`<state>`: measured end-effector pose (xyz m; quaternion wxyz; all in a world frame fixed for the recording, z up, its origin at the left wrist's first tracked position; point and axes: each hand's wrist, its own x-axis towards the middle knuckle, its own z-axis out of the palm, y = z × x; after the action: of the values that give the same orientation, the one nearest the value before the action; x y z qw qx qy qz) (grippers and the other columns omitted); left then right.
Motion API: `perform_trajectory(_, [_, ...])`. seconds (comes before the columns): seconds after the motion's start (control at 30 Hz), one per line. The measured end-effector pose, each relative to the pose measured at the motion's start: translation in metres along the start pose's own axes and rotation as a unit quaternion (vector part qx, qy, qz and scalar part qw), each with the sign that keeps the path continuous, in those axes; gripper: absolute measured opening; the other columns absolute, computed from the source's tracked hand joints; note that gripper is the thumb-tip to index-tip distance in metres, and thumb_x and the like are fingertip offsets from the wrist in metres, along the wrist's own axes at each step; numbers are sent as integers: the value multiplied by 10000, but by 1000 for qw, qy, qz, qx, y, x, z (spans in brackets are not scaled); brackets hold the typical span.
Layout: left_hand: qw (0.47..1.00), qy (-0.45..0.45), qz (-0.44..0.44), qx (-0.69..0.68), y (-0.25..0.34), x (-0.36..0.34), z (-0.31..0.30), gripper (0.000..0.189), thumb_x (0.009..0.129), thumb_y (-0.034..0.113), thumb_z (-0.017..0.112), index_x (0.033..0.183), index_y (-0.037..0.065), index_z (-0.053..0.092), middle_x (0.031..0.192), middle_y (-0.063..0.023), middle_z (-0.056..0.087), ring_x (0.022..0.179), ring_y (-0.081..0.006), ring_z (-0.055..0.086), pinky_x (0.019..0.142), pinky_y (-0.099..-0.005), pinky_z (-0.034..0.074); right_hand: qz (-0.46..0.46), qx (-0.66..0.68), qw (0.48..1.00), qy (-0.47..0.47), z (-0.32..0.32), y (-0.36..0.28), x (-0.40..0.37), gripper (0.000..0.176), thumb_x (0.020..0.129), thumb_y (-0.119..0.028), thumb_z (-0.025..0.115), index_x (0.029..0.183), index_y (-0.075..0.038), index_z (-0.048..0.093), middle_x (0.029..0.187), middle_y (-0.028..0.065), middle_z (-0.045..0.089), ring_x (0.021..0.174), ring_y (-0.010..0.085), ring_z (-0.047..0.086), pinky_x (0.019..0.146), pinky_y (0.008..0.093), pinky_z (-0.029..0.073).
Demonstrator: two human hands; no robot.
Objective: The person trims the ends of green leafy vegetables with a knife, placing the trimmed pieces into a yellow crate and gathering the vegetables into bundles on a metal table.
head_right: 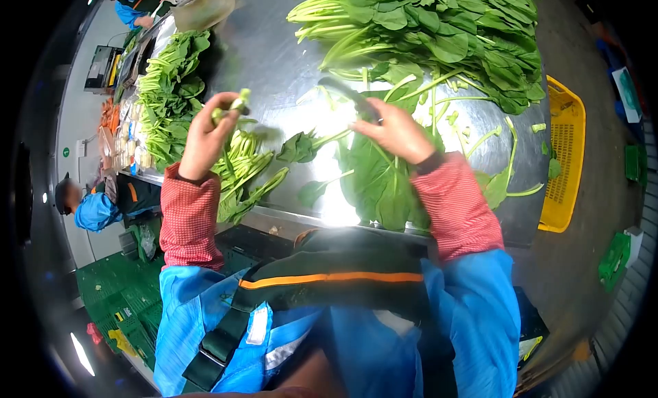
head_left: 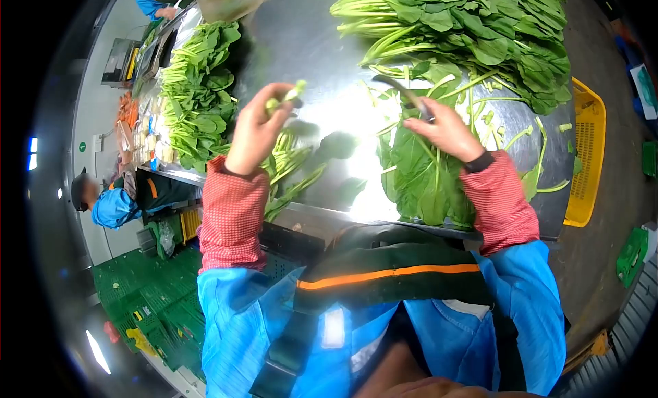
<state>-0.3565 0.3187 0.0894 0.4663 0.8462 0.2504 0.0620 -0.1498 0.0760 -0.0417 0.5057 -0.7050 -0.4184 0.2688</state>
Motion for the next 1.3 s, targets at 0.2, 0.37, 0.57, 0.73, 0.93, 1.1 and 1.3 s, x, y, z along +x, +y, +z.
perform_trajectory(0.2, [996,53,34,67,-43,3,22,222,858,64,644,1052,52,536,932,-16,576,787,-94,558,681,-219,489,120,-230,965,-24,85,29,-23,355,863,-387,617,985,-53,603,817,160,660,714,360,641,615,448,504])
perform_trajectory(0.37, [997,-34,-69,0,-83,10,81,210,803,167,764,868,42,607,749,36,590,662,-50,509,600,-218,435,60,-337,935,98,46,67,-76,268,859,-318,643,870,-56,586,814,140,651,669,329,638,574,420,511])
perform_trajectory(0.57, [986,126,8,107,-136,38,138,459,751,222,764,1116,-16,618,937,-137,684,840,-174,653,775,-309,518,118,-459,874,105,-64,113,-132,242,847,-281,655,942,-61,616,859,151,655,713,341,642,614,430,518])
perform_trajectory(0.73, [982,-128,-66,120,-126,29,237,581,761,302,741,1216,-10,561,891,-164,679,698,-233,667,701,-354,539,314,-544,765,142,-173,136,-168,252,877,-264,613,1035,-67,607,923,169,671,794,358,649,675,442,518])
perform_trajectory(0.93, [921,-366,-28,-133,-43,7,242,441,794,253,728,1175,57,622,920,-99,676,769,-165,638,707,-292,513,25,-431,867,248,-111,60,-78,305,818,-176,674,1110,-94,639,1026,140,677,835,315,662,718,363,534])
perform_trajectory(1.1, [921,-254,-164,-244,-54,14,193,327,839,132,680,1148,40,626,914,-41,668,762,-92,599,671,-226,490,-122,-406,896,129,-2,2,49,403,796,-161,678,1185,-177,576,881,79,598,656,287,615,537,376,497])
perform_trajectory(1.3, [895,-103,-210,-381,-62,-3,154,253,882,59,615,1127,5,584,830,-19,630,654,-75,539,594,-202,451,-139,-575,800,98,54,27,158,277,755,-84,595,1030,-116,602,860,95,548,540,182,601,444,317,491])
